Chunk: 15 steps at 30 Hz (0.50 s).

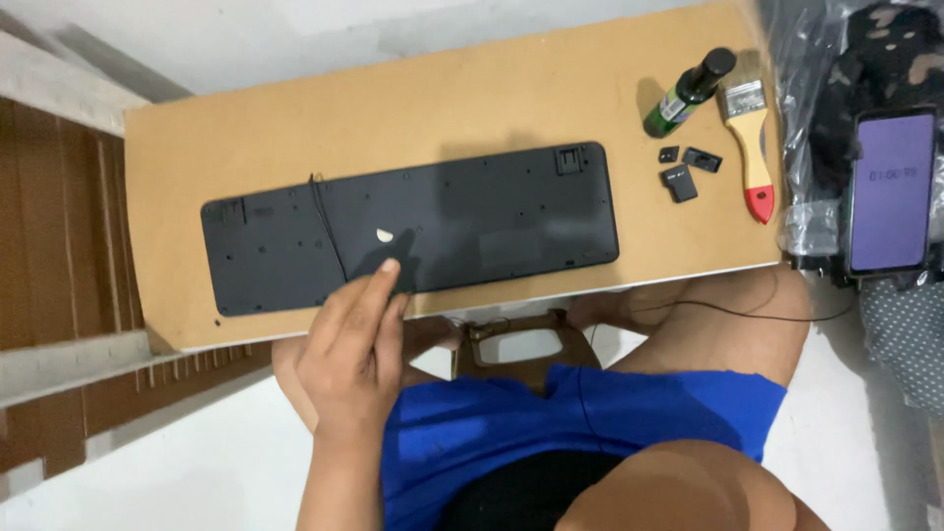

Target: Unscrewing the back case of a computer keyboard using a screwdriver and tweezers.

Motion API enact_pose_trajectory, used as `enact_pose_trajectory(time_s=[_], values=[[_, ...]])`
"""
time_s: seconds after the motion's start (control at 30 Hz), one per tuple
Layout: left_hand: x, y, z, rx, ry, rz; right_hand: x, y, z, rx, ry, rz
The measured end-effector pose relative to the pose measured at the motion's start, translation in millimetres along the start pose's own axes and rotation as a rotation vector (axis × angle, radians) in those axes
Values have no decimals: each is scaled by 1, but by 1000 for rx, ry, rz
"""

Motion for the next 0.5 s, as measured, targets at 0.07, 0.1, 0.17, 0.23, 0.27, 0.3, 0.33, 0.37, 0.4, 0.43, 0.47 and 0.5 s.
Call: enact_pose_trajectory(time_s=[0.07,0.1,0.17,0.23,0.27,0.3,0.33,0.37,0.4,0.43,0.47,0.5], values=[[3,-5,3,17,-17,11,-10,0,17,16,15,-3],[6,-8,4,0,-84,0,-15,2,21,12,17,4],[2,-6,5,16,-109,17,-29,21,27,-42,14,-22],[5,-14,3,-94,-134,-100,-42,42,39,-85,31,-86],[-1,-9,5,-106,-103,-113,-48,50,53,-89,62,-105],[-3,-6,3,-170,-200,-94,-62,61,75,-26,-366,117],[-4,-2,1,-230,-295,-74,-78,71,93,36,-791,344],[-8,-2,0,-237,-261,-85,-80,73,103,27,-759,328],[-8,0,-1,-241,-309,-64,-82,75,112,9,-1008,357],[-8,1,-3,-245,-357,-44,-84,78,122,-12,-1256,386],[-9,-1,-4,-248,-339,-50,-83,79,126,-18,-1239,380],[-9,-3,-6,-277,-343,-53,-82,81,132,-13,-1344,385]])
Point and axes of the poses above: each hand's wrist, its own y-axis towards the middle knuckle, its own x-axis out of the palm, z = x × y, the point moved 8 cm from there along y, towards the middle knuckle, and after that the axes turned 15 degrees about x, right-handed, at the moved point
